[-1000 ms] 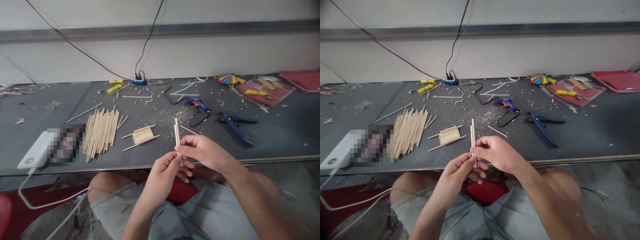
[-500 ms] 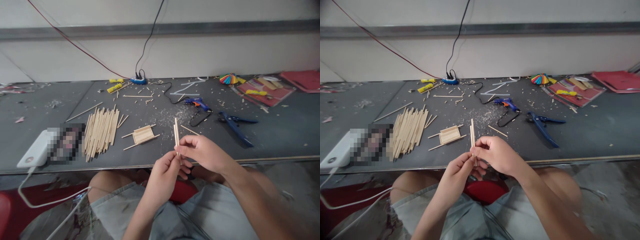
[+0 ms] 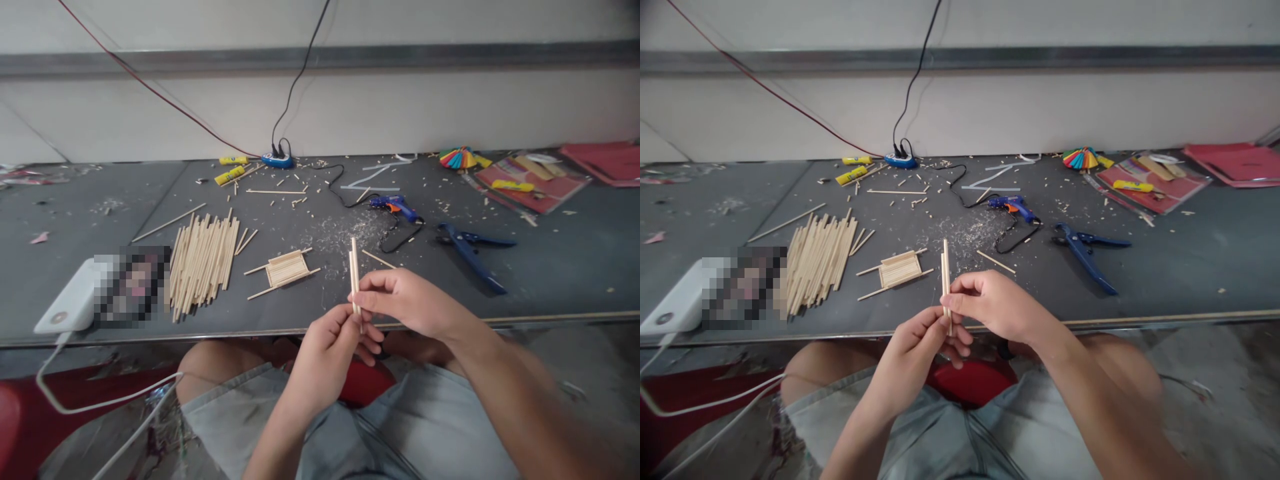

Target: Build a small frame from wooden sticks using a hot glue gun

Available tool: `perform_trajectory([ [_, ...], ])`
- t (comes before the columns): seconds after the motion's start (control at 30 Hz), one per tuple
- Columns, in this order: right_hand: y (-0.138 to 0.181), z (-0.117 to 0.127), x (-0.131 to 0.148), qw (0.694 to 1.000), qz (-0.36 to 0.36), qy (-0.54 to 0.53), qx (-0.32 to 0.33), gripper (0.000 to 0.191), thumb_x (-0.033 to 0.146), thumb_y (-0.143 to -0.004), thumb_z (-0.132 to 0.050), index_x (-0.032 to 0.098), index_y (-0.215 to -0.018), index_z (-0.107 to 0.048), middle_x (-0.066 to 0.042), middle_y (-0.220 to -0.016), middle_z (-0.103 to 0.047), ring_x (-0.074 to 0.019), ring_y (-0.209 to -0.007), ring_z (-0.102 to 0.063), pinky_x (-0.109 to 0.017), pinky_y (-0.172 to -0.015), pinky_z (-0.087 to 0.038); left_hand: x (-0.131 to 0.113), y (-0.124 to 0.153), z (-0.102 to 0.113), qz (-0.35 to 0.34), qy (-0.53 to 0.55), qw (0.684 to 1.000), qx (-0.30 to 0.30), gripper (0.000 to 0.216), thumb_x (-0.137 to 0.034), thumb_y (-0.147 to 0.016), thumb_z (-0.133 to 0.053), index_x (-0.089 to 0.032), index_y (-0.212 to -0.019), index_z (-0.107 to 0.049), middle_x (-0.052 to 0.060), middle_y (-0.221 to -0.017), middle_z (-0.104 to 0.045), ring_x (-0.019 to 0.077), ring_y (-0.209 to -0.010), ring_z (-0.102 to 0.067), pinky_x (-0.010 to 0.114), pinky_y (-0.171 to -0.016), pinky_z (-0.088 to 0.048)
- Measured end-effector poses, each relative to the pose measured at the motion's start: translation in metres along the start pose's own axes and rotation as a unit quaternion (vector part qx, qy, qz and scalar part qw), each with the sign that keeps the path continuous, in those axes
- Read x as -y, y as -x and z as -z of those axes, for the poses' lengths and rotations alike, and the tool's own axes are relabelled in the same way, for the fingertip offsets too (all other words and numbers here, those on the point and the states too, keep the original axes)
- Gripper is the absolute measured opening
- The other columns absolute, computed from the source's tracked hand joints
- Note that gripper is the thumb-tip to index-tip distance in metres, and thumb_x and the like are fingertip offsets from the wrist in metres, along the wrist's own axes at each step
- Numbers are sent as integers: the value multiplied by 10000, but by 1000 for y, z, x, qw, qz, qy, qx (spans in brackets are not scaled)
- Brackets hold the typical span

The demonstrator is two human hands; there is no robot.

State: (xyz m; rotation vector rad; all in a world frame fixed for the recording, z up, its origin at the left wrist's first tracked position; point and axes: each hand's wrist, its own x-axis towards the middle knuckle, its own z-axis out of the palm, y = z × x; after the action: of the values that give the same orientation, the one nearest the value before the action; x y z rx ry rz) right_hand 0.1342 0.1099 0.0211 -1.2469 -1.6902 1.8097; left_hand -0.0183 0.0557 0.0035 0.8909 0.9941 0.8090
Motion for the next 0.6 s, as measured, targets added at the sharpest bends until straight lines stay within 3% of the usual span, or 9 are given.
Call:
perform_trajectory([
  [0.17,-2,1,-1,1000,5,-3,-9,213,356,-829,-564,163,-759,-621,-1,-689,-616,-120,-657,-563,-225,-636,-434,0,1,2,4,23,1000,14,195,-294,-894,-441,-125,-833,-519,38,-723,-614,104,-571,-584,235,-561,-501],
  [0.6,-3,-4,0,1000,-10,18,-21,209,334,-822,-569,165,-703,-590,8,-647,-620,-116,-612,-574,-232,-616,-431,2,2,3,16,33,999,4,196,-290,-889,-447,-119,-822,-518,41,-717,-611,112,-582,-590,236,-543,-497],
])
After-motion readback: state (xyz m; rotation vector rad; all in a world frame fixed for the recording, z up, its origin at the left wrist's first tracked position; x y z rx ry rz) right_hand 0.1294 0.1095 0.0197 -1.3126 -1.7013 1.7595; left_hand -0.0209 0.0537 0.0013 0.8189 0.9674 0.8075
